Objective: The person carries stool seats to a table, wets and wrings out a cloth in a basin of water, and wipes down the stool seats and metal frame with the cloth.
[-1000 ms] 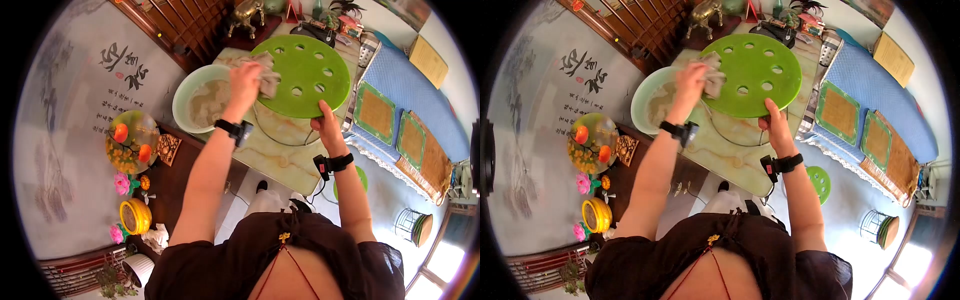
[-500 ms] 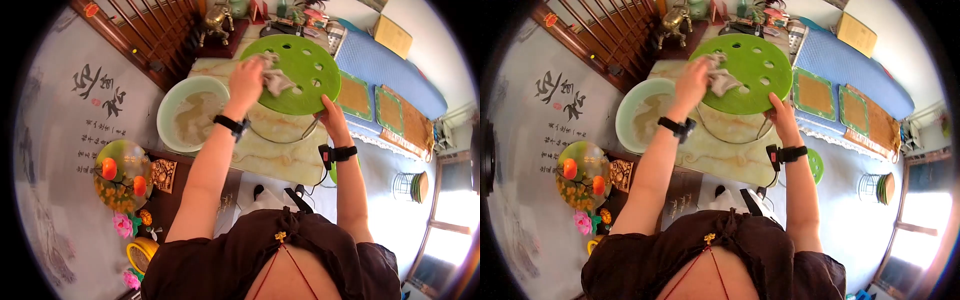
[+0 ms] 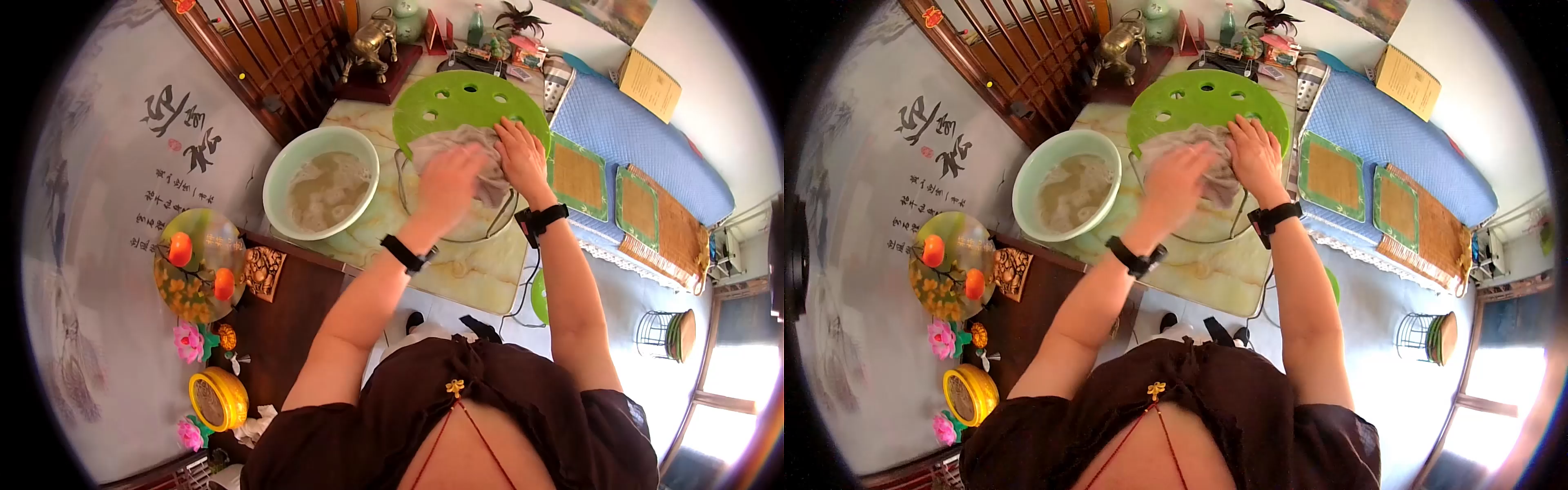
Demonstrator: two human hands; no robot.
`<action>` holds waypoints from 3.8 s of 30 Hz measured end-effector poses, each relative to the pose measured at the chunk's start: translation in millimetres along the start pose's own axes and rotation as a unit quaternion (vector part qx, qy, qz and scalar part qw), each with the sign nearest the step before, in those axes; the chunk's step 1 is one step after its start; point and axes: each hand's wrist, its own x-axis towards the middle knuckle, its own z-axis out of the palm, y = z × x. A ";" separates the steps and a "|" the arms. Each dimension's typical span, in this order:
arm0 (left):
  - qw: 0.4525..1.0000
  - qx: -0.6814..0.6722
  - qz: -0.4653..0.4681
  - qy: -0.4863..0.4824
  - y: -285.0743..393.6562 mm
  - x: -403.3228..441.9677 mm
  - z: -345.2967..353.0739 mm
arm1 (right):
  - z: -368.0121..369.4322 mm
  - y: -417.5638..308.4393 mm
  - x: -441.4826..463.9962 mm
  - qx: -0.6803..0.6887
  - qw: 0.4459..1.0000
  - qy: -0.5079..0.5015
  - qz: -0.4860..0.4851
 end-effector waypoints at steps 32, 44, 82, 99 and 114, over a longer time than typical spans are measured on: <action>0.990 0.079 -0.079 -0.084 -117.4 46.4 -2.7 | 3.4 -5.1 -5.2 -0.042 0.998 0.047 -0.007; 0.999 0.010 -0.018 -0.035 -27.8 8.4 -6.2 | 0.5 -6.0 -6.8 -0.039 0.998 0.041 -0.033; 0.999 -0.001 0.015 -0.034 14.7 1.5 -3.7 | 1.7 -4.3 -9.1 -0.052 0.997 0.053 -0.029; 0.996 0.024 -0.017 -0.090 -42.4 18.3 -5.9 | -1.0 -10.2 -9.8 -0.041 0.998 0.050 -0.012; 0.971 -0.103 -0.204 -0.072 -195.2 71.7 25.6 | 0.9 -5.2 -8.5 -0.034 0.998 0.054 -0.016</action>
